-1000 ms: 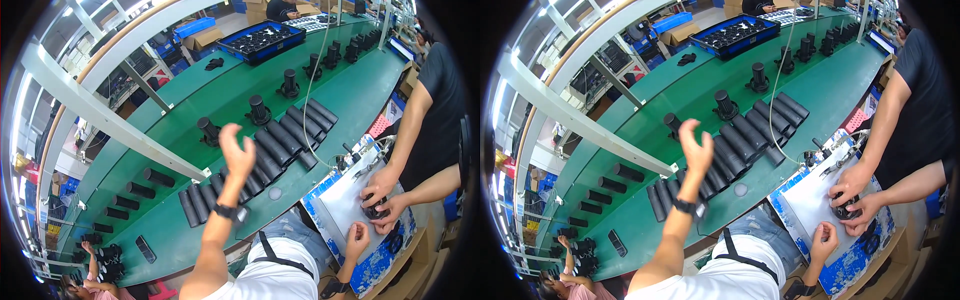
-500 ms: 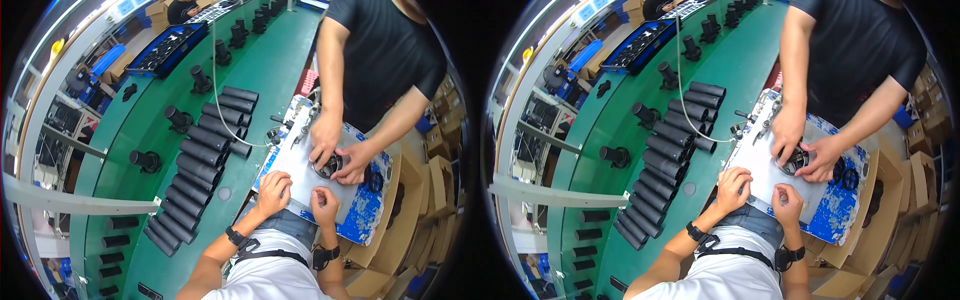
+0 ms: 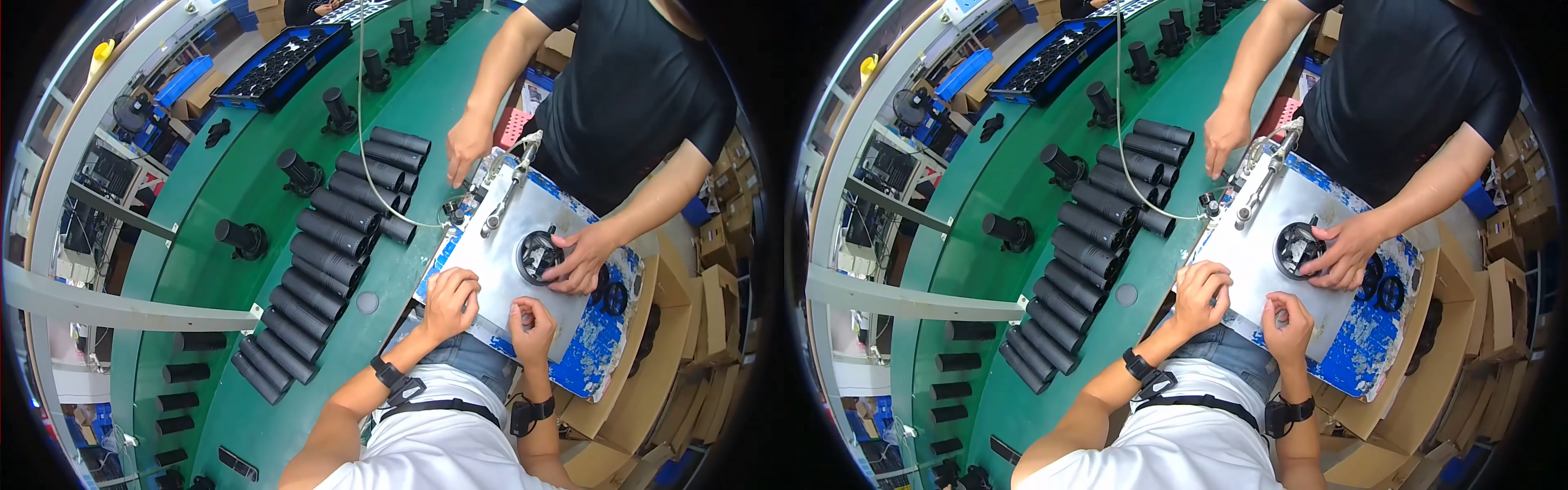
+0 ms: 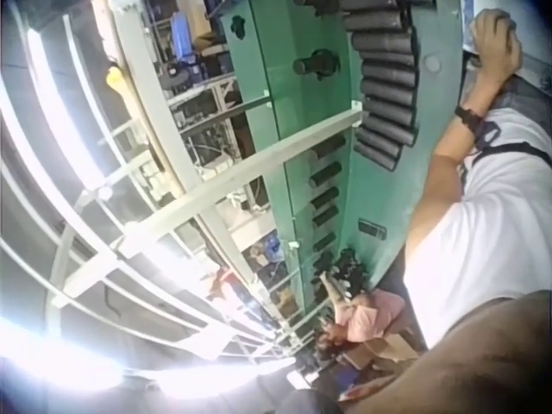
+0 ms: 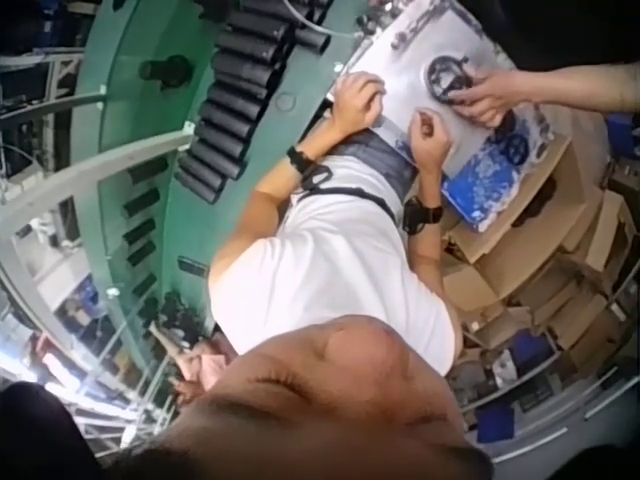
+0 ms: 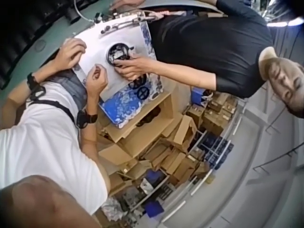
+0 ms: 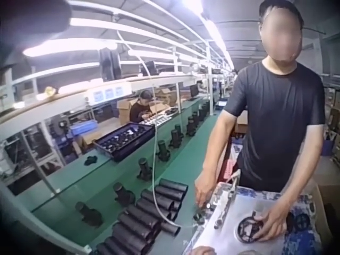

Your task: The person picks up a black cylindrical component from the table, places it onto a metal fixture, and presses it down before setting it back onto the green workbench.

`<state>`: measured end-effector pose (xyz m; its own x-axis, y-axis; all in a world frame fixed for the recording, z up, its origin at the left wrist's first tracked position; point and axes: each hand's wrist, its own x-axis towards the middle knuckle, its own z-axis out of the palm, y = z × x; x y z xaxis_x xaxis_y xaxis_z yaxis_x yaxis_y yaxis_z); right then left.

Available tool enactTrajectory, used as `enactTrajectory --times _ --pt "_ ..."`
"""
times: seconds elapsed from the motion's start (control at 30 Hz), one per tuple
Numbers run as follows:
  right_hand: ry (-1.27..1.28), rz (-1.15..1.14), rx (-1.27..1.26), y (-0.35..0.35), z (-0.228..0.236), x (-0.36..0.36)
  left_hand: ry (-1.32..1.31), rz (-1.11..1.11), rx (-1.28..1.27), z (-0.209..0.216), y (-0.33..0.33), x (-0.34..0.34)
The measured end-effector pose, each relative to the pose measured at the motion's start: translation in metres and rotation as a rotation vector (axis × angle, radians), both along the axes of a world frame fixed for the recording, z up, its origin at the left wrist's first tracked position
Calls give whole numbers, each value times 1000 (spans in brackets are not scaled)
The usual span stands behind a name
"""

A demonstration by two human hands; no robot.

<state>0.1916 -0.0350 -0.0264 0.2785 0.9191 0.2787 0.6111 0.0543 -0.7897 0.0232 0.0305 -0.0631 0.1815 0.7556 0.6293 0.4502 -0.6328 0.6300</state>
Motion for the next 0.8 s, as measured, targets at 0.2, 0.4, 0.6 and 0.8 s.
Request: enactTrajectory --times 0.2,0.4,0.6,0.8 --pt "0 -13 4 -1 -1 1 -3 -8 14 -1 2 1" --pt "-22 16 -10 1 -12 -5 36 10 -19 -2 -4 -16" --pt "-18 -29 -73 -14 -40 34 -160 -27 -28 20 -10 -64" --pt "31 60 -63 -1 -51 32 -134 735 142 56 -35 -233"
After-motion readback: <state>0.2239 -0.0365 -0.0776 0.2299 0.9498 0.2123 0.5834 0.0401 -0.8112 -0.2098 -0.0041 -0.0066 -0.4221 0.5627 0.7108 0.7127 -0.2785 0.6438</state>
